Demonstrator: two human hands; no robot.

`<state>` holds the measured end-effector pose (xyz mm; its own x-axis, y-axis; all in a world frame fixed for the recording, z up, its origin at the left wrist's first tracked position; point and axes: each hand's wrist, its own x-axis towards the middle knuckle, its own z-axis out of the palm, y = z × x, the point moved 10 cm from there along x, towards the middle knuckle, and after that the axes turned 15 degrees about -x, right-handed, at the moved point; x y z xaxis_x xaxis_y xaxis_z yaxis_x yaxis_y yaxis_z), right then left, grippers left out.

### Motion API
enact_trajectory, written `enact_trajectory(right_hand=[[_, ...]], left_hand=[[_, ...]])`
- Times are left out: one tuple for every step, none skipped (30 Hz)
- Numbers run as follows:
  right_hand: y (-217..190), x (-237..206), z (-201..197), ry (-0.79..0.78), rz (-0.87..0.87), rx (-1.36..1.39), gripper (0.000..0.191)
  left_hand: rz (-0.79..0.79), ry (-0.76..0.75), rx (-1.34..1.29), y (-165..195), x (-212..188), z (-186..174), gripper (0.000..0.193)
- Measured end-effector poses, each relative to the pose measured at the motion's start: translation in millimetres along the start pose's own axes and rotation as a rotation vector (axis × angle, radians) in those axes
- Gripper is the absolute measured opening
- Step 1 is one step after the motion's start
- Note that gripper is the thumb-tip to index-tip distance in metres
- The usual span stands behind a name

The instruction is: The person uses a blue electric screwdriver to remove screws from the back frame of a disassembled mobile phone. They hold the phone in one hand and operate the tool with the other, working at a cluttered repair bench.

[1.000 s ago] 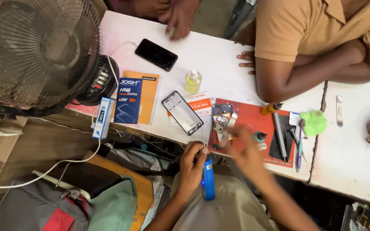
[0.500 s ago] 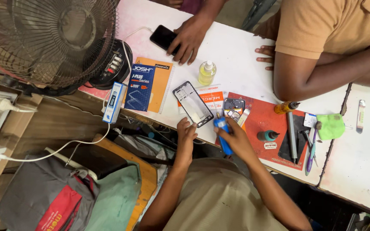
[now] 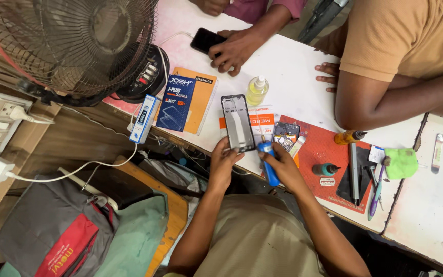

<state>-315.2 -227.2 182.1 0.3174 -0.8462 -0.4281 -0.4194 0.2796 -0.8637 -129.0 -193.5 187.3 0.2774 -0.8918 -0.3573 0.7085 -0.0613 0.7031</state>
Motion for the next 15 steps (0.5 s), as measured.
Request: enact_trajectory(right_hand=[[-1.3, -2.1, -4.0, -0.007, -0.03, 0.072, 0.033], [-1.7, -5.9, -9.3, -0.013, -0.053, 0.145, 0.034], [-2.4, -9.3, -12.2, -0.021, -0.073, 0.217, 0.035], [-2.8, -12.5, -15.7, -0.012, -0.086, 0.184, 0.034], [-3.6, -15.3, -20.5, -0.004, -0.098, 0.15, 0.033], [-5.8, -17.1, -22.7, 0.002, -0.112, 0.115, 0.033], [-21.8, -22.3, -32.9, 0.112, -0.261, -0.005, 0.034], [-38.5, -31.8, -41.1, 0.215, -0.41, -0.126, 0.036], [-55.4, -43.8, -44.6, 0.311, -0.562, -0.249, 0.038], [-58.5, -48.5, -43.4, 0.284, -0.572, -0.264, 0.035], [-61.6, -54.7, -44.3, 0.258, -0.591, -0.279, 0.032], [-65.5, -58.0, -43.8, 0.232, -0.615, -0.294, 0.03], [-48.9, -49.6, -36.5, 0.076, -0.435, -0.132, 0.034], [-29.8, -50.9, -27.0, -0.079, -0.245, 0.024, 0.038], [-9.7, -56.5, -14.3, -0.227, -0.049, 0.176, 0.043]], left_hand=[[0.005, -0.008, 0.006, 2.1, -2.7, -2.7, 0.045], [0.004, -0.013, 0.013, 3.7, -7.4, -7.4, 0.046], [0.001, -0.015, 0.019, 5.0, -12.1, -12.8, 0.047], [-0.031, -0.017, 0.014, 3.4, -16.8, -18.1, 0.047], [-0.062, -0.02, 0.008, 1.9, -21.1, -24.0, 0.047], [-0.091, -0.021, 0.0, 0.3, -25.1, -29.3, 0.047], [-0.092, -0.051, -0.022, 1.4, -28.7, -31.9, 0.042], [-0.091, -0.077, -0.045, 2.4, -32.0, -34.8, 0.038], [-0.089, -0.102, -0.07, 3.4, -35.1, -38.1, 0.035], [-0.059, -0.092, -0.029, 7.7, -37.6, -45.0, 0.032], [-0.022, -0.086, 0.014, 13.2, -37.7, -52.2, 0.029], [0.019, -0.081, 0.056, 19.4, -36.2, -57.9, 0.027], [0.007, -0.078, 0.107, 20.0, -34.7, -63.6, 0.024], [-0.01, -0.075, 0.158, 19.8, -34.1, -68.1, 0.022], [-0.031, -0.077, 0.208, 18.4, -32.5, -71.2, 0.021]])
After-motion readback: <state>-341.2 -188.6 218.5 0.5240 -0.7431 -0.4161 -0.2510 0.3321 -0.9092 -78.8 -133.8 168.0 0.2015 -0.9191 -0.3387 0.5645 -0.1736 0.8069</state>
